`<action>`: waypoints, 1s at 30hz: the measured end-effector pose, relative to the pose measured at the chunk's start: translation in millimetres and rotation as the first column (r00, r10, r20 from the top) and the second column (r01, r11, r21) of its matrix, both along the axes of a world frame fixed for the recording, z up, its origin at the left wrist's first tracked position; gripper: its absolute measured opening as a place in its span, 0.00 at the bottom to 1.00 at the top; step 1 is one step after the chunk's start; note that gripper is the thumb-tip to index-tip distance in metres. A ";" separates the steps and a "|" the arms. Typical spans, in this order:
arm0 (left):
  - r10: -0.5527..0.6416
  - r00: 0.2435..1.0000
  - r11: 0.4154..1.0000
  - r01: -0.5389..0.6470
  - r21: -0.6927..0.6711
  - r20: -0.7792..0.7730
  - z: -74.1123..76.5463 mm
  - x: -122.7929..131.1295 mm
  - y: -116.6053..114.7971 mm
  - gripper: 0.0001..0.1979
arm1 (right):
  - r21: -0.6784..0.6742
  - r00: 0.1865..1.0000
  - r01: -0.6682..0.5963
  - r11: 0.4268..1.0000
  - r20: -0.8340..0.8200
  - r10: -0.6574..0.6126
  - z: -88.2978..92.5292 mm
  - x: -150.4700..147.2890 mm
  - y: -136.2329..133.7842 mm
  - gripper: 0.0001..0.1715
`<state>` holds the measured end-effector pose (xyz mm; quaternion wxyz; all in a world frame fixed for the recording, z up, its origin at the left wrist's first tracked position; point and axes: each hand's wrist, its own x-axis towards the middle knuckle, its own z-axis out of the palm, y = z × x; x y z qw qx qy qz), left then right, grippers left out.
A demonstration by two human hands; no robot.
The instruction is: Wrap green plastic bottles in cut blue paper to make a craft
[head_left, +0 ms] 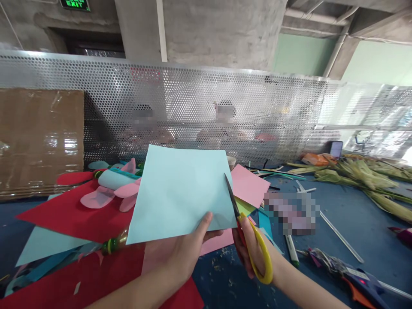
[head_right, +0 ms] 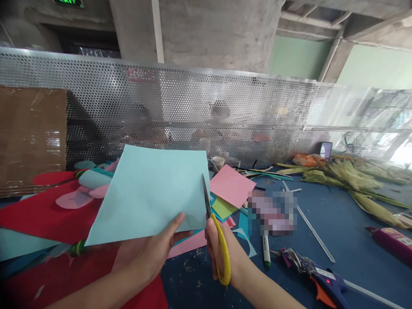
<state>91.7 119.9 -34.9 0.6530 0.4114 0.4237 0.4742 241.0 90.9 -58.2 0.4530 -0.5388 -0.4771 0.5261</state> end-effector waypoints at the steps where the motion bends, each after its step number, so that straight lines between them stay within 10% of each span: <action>1: 0.015 1.000 1.000 -0.015 0.021 0.027 -1.8 0.7 0.5 0.21 | 0.010 1.000 0.005 1.000 0.014 -0.005 3.1 0.5 -0.3 0.42; 30: -0.091 0.995 0.996 0.091 0.005 -0.035 -22.6 -2.7 -1.9 0.19 | 0.022 0.999 0.042 0.999 0.025 -0.043 1.1 -0.7 0.0 0.40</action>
